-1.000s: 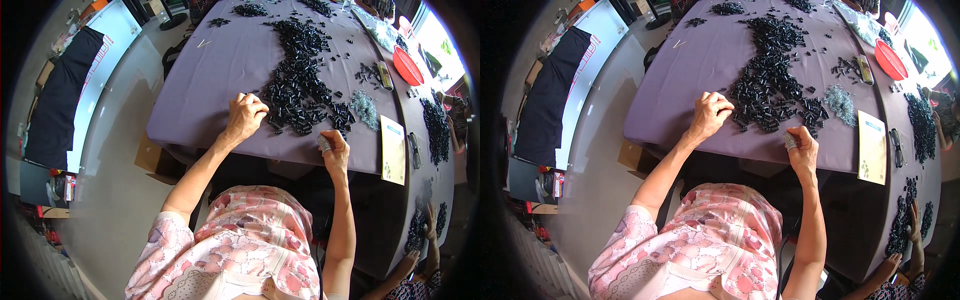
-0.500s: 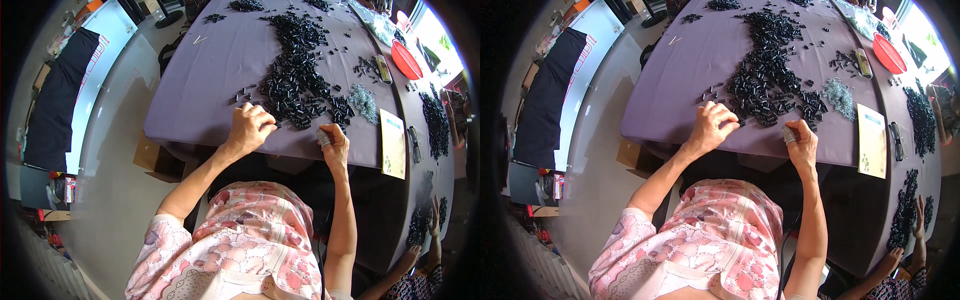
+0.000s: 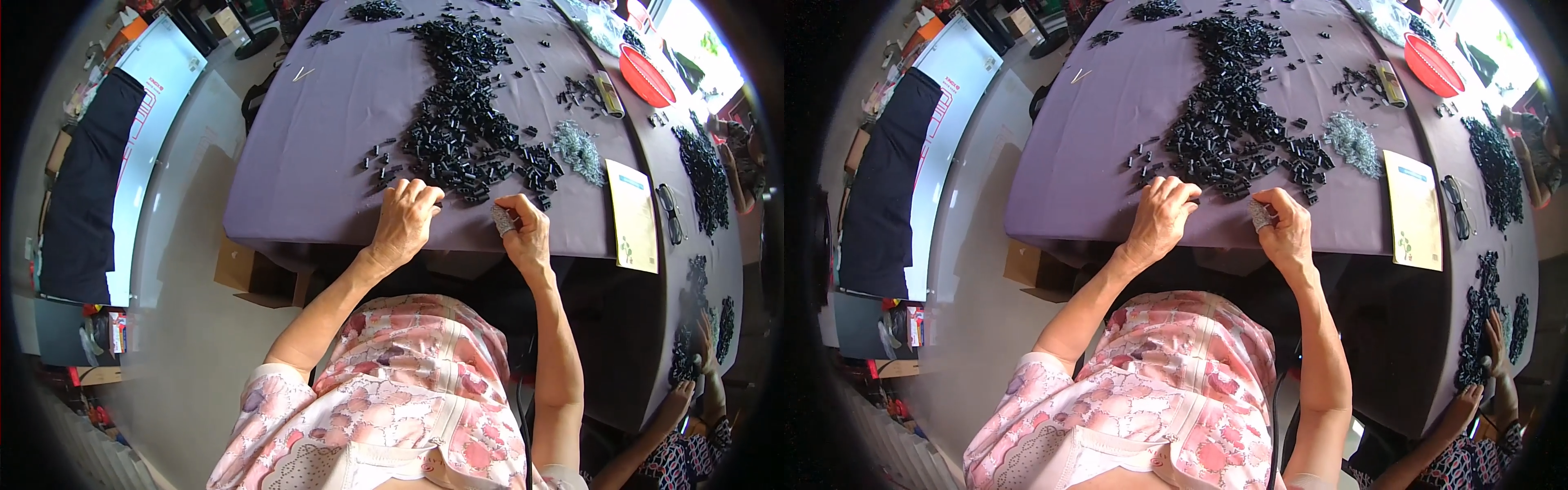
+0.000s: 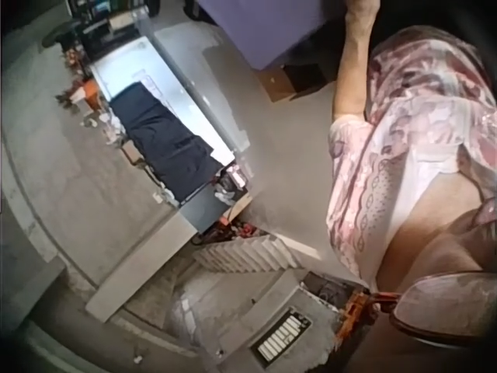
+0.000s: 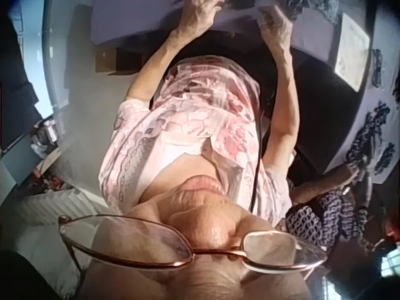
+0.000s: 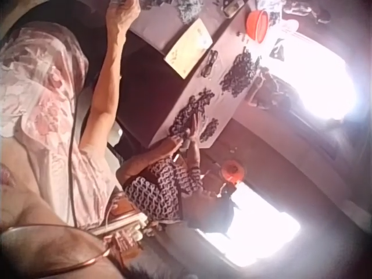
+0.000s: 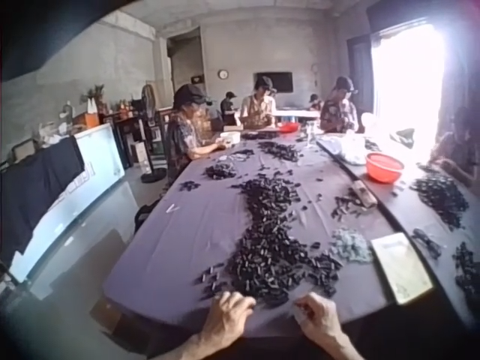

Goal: Assembling small black components onto metal parts while seated at a workbench.

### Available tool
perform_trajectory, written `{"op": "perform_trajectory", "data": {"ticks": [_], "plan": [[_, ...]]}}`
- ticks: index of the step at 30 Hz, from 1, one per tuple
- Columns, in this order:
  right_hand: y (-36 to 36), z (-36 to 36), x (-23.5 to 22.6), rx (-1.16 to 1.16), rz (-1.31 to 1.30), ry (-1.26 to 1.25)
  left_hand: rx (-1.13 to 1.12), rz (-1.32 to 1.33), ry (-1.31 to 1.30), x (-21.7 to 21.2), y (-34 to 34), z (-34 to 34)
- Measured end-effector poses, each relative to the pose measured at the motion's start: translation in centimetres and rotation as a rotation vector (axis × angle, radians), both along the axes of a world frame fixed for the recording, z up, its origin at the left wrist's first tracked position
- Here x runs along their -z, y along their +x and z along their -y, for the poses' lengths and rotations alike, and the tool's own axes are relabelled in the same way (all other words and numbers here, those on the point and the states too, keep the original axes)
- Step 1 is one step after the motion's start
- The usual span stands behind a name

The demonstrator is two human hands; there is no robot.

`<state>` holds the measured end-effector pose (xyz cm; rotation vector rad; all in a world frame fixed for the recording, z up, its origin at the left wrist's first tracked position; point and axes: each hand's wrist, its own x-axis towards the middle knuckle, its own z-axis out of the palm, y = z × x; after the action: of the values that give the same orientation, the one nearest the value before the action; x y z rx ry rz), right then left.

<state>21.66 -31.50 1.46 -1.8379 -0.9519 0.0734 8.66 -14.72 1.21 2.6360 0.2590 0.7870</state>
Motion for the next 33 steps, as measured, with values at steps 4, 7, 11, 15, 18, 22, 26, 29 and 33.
{"op": "perform_trajectory", "data": {"ticks": [4,7,11,15,18,22,26,29,33], "plan": [[-0.6,0.0,-0.3,-0.041,0.065,-0.001,0.040,0.162,-0.105,0.1,0.2,0.4],[-2.0,-0.5,-0.8,-0.095,-0.100,0.090,0.083,0.165,-0.728,-0.5,0.2,1.5],[-4.0,-0.9,-2.0,-0.149,-0.069,0.138,0.146,0.141,-1.260,-1.3,0.1,2.5],[-4.5,-1.0,-2.4,-0.164,-0.036,0.173,0.205,0.174,-1.499,-1.3,0.2,2.5],[-4.5,-1.1,-2.4,-0.167,-0.013,0.143,0.260,0.172,-1.660,-0.9,0.2,2.4],[-4.4,-1.1,-2.3,-0.152,0.038,0.126,0.285,0.176,-1.757,-0.1,0.1,2.7],[-4.4,-1.0,-2.3,-0.144,0.108,0.048,0.206,0.268,-1.793,-0.8,0.2,3.4],[-4.3,-0.8,-1.9,-0.148,0.062,0.057,0.230,0.208,-1.719,-0.1,-0.1,3.3],[-4.0,-0.9,-0.7,-0.234,-0.355,0.147,0.302,0.126,-1.652,0.2,-0.6,2.7]]}}
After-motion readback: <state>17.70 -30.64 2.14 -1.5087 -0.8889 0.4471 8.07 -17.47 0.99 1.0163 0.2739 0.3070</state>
